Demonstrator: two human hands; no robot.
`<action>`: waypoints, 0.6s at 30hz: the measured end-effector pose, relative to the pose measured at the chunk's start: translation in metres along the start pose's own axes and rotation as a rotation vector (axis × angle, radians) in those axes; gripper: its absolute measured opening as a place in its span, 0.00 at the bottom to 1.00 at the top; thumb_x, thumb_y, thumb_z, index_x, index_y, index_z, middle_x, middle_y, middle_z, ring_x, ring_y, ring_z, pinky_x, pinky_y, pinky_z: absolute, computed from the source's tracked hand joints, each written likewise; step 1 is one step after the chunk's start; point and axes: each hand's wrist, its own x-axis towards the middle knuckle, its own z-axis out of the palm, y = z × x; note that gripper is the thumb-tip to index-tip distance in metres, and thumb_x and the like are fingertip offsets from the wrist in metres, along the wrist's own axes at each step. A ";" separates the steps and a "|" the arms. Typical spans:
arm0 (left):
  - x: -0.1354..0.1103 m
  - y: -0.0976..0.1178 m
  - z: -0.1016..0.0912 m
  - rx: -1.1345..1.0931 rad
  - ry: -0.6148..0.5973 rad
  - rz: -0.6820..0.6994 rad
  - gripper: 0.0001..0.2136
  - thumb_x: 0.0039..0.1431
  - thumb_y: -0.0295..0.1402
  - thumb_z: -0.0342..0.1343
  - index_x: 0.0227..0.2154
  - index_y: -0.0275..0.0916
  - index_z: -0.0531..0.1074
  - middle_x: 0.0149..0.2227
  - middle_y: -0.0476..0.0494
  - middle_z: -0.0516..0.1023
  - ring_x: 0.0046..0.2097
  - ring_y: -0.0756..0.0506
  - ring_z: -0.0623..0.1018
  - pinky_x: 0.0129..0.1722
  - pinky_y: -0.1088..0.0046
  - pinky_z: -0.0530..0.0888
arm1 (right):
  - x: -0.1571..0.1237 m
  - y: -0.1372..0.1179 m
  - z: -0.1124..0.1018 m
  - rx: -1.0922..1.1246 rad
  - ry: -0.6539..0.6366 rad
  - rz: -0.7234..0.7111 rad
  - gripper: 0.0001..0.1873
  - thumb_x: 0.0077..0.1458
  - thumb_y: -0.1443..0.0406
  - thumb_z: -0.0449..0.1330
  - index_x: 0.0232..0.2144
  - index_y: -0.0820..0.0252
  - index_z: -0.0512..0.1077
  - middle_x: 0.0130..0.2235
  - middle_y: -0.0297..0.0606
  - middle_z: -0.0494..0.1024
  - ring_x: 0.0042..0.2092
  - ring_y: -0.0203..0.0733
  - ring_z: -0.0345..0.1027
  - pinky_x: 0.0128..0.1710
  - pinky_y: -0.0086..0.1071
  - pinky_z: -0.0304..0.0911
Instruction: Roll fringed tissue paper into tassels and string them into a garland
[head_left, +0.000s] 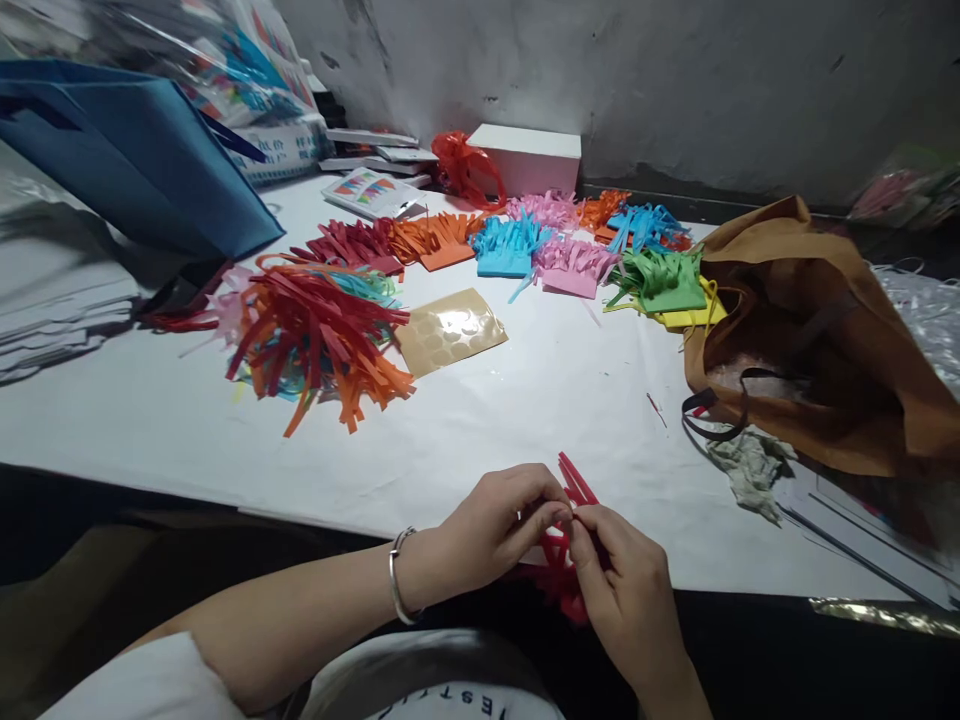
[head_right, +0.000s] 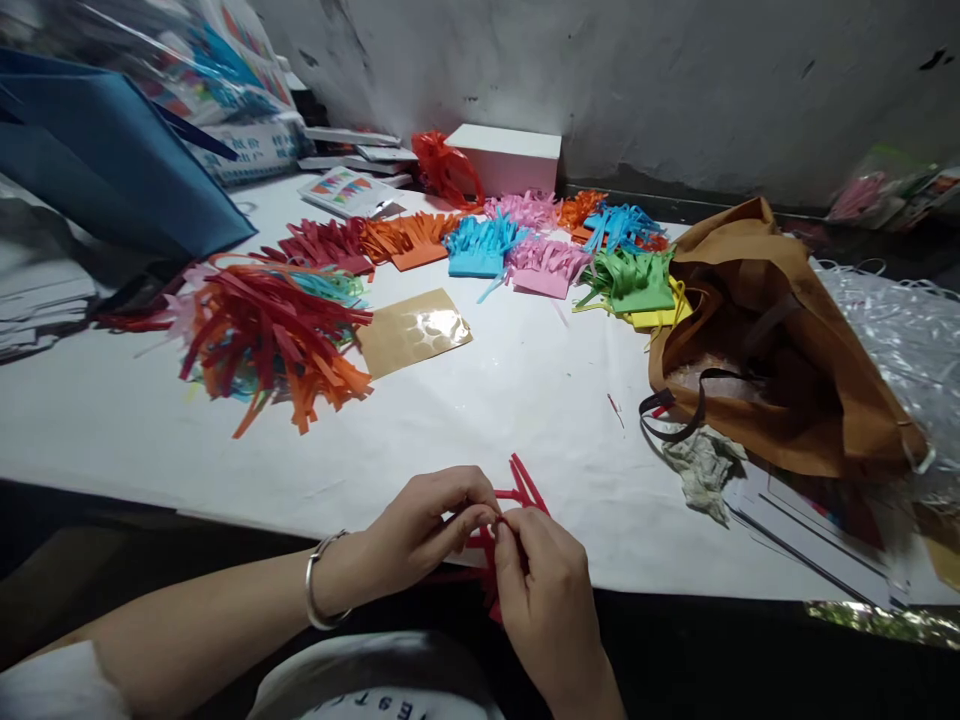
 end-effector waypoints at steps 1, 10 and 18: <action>0.000 0.000 0.000 -0.001 -0.003 0.008 0.09 0.67 0.30 0.49 0.34 0.36 0.72 0.31 0.46 0.76 0.31 0.51 0.72 0.33 0.76 0.70 | 0.000 0.000 0.000 -0.006 -0.005 0.001 0.11 0.66 0.68 0.50 0.31 0.58 0.69 0.28 0.33 0.74 0.29 0.36 0.69 0.29 0.27 0.62; 0.007 0.000 -0.005 -0.319 -0.006 -0.219 0.06 0.60 0.31 0.59 0.36 0.34 0.76 0.31 0.45 0.78 0.30 0.51 0.74 0.30 0.78 0.72 | 0.002 0.005 0.001 0.087 -0.006 0.079 0.11 0.66 0.67 0.50 0.32 0.57 0.71 0.29 0.32 0.76 0.29 0.35 0.70 0.29 0.26 0.62; 0.009 0.003 -0.018 -0.221 -0.158 -0.276 0.08 0.60 0.30 0.55 0.35 0.33 0.78 0.29 0.45 0.79 0.29 0.51 0.76 0.29 0.78 0.73 | -0.001 0.005 0.005 0.039 0.005 0.017 0.11 0.66 0.68 0.50 0.32 0.57 0.71 0.28 0.31 0.75 0.28 0.35 0.70 0.29 0.25 0.62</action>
